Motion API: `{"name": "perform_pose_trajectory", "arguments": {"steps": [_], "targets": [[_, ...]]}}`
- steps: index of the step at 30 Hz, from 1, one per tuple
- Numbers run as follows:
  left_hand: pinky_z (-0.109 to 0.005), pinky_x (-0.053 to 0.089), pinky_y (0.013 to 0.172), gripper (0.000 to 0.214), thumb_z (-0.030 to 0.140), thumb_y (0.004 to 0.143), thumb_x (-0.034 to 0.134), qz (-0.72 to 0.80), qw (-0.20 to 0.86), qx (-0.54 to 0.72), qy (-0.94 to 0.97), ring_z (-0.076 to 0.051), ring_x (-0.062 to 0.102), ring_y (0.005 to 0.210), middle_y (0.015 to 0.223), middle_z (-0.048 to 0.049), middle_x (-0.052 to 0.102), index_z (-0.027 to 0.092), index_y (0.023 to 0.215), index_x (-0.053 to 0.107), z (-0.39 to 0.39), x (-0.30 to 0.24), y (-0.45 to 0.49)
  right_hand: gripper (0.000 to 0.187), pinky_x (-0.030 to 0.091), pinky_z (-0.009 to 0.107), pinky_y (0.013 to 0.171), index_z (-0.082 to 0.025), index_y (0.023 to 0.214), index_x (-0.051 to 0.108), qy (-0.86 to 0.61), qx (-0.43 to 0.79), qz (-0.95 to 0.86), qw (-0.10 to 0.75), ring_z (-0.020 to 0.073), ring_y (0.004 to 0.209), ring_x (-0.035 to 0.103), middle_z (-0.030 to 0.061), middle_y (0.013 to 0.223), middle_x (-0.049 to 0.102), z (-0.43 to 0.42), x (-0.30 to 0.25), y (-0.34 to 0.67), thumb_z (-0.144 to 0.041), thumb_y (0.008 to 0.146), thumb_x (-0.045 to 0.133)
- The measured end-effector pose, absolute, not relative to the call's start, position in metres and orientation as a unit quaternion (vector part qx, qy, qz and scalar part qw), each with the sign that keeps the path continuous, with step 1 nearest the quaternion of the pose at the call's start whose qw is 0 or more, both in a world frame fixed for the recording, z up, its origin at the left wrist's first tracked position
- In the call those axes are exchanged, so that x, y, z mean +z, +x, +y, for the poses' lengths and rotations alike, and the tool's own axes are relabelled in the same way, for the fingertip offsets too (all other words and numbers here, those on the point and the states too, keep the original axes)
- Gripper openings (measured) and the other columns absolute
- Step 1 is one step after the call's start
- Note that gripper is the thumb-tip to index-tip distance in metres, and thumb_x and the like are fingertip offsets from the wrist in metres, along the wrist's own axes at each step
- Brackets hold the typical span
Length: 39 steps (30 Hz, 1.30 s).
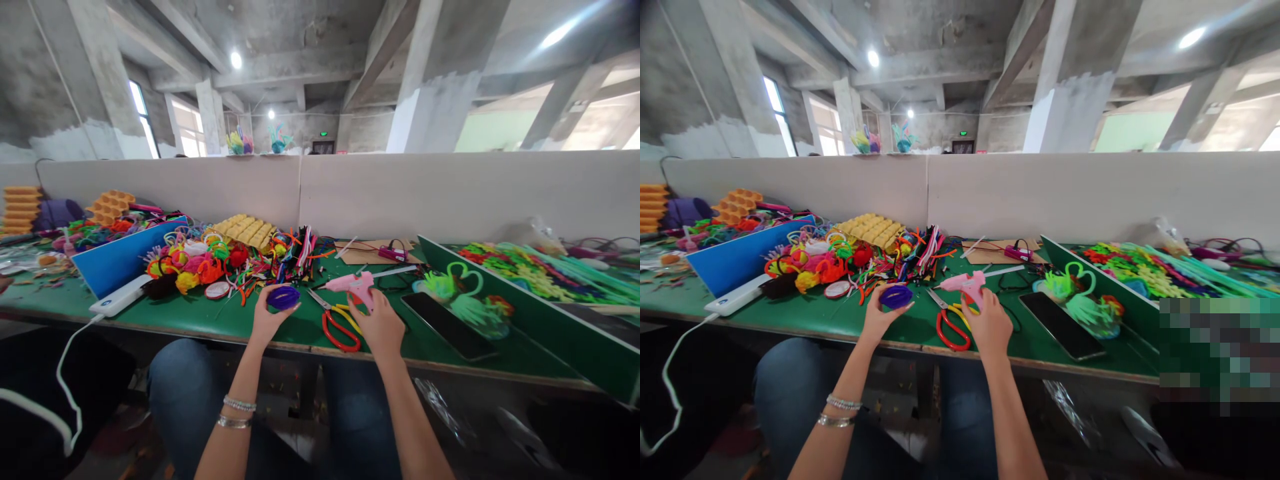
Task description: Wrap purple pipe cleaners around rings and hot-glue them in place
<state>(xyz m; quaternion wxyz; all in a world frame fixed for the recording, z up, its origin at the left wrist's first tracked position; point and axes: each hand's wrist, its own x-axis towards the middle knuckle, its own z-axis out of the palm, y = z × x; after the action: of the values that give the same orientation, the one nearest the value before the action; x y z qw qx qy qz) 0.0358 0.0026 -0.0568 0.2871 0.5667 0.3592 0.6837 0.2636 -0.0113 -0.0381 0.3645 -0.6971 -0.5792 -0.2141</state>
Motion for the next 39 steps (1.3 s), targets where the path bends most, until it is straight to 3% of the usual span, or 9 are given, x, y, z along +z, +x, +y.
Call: {"name": "perform_pose_trajectory", "arguments": {"steps": [7,12,16,21,28,32,35,39], "targets": [[-0.039,0.047,0.091,0.057,0.023,0.05,0.08,0.374,0.279,0.82,0.331,-0.017,0.062,0.092,0.101,-0.0047,0.062,0.019,0.1,0.053,0.016,-0.058,0.033,0.04,0.035,0.026,0.056,-0.015,0.096,0.055,-0.762,-0.096,-0.583,0.263,0.0189,0.075,0.057,0.009,0.091,0.059,-0.01,-0.037,0.29,-0.051,0.081,0.047],[-0.037,0.044,0.096,0.057,0.023,0.052,0.08,0.4,0.242,0.842,0.27,-0.016,0.06,0.097,0.106,-0.005,0.059,0.019,0.101,0.051,0.017,-0.057,0.026,0.033,0.037,0.032,0.064,-0.011,0.091,0.059,-0.762,-0.168,-0.589,0.211,0.0265,0.086,0.054,0.0148,0.091,0.059,-0.011,-0.04,0.289,-0.042,0.082,0.049],[-0.036,0.048,0.091,0.054,0.025,0.056,0.078,0.42,0.237,0.839,0.251,-0.017,0.062,0.094,0.103,-0.0058,0.06,0.018,0.102,0.05,0.018,-0.059,0.022,0.029,0.037,0.036,0.068,-0.012,0.097,0.058,-0.737,-0.209,-0.594,0.246,0.0296,0.092,0.051,0.0154,0.097,0.059,-0.019,-0.031,0.283,-0.035,0.08,0.052],[-0.034,0.05,0.088,0.053,0.025,0.059,0.076,0.438,0.228,0.837,0.236,-0.016,0.062,0.093,0.103,-0.0065,0.061,0.018,0.103,0.048,0.021,-0.061,0.021,0.023,0.038,0.034,0.083,-0.018,0.098,0.057,-0.607,-0.114,-0.717,0.324,0.0224,0.098,0.052,0.0085,0.101,0.062,-0.022,-0.018,0.251,-0.034,0.085,0.047],[-0.033,0.05,0.088,0.051,0.023,0.06,0.076,0.434,0.243,0.832,0.246,-0.017,0.062,0.095,0.106,-0.0073,0.059,0.018,0.103,0.048,0.018,-0.06,0.022,0.032,0.039,0.032,0.086,-0.019,0.118,0.049,-0.502,-0.078,-0.846,0.162,0.0207,0.108,0.05,0.0096,0.117,0.058,0.02,-0.007,0.17,-0.028,0.088,0.044],[-0.033,0.05,0.086,0.052,0.022,0.059,0.075,0.437,0.245,0.83,0.243,-0.016,0.062,0.092,0.103,-0.0071,0.06,0.018,0.103,0.048,0.019,-0.06,0.022,0.029,0.041,0.03,0.084,-0.015,0.107,0.058,-0.467,-0.078,-0.875,0.101,0.0232,0.103,0.055,0.0116,0.107,0.063,0.052,-0.002,0.141,-0.027,0.081,0.055],[-0.032,0.05,0.086,0.053,0.023,0.058,0.076,0.436,0.245,0.831,0.244,-0.016,0.063,0.091,0.102,-0.0065,0.061,0.018,0.103,0.048,0.021,-0.061,0.022,0.021,0.043,0.03,0.08,-0.012,0.094,0.063,-0.465,-0.082,-0.879,0.069,0.024,0.096,0.06,0.0144,0.097,0.066,0.063,-0.003,0.132,-0.025,0.083,0.051],[-0.032,0.05,0.086,0.054,0.024,0.057,0.077,0.433,0.245,0.831,0.248,-0.016,0.063,0.092,0.103,-0.0074,0.06,0.017,0.102,0.048,0.023,-0.062,0.021,0.022,0.043,0.029,0.08,-0.012,0.096,0.062,-0.468,-0.088,-0.877,0.058,0.0226,0.096,0.06,0.0146,0.1,0.065,0.065,-0.005,0.13,-0.021,0.086,0.044]]}}
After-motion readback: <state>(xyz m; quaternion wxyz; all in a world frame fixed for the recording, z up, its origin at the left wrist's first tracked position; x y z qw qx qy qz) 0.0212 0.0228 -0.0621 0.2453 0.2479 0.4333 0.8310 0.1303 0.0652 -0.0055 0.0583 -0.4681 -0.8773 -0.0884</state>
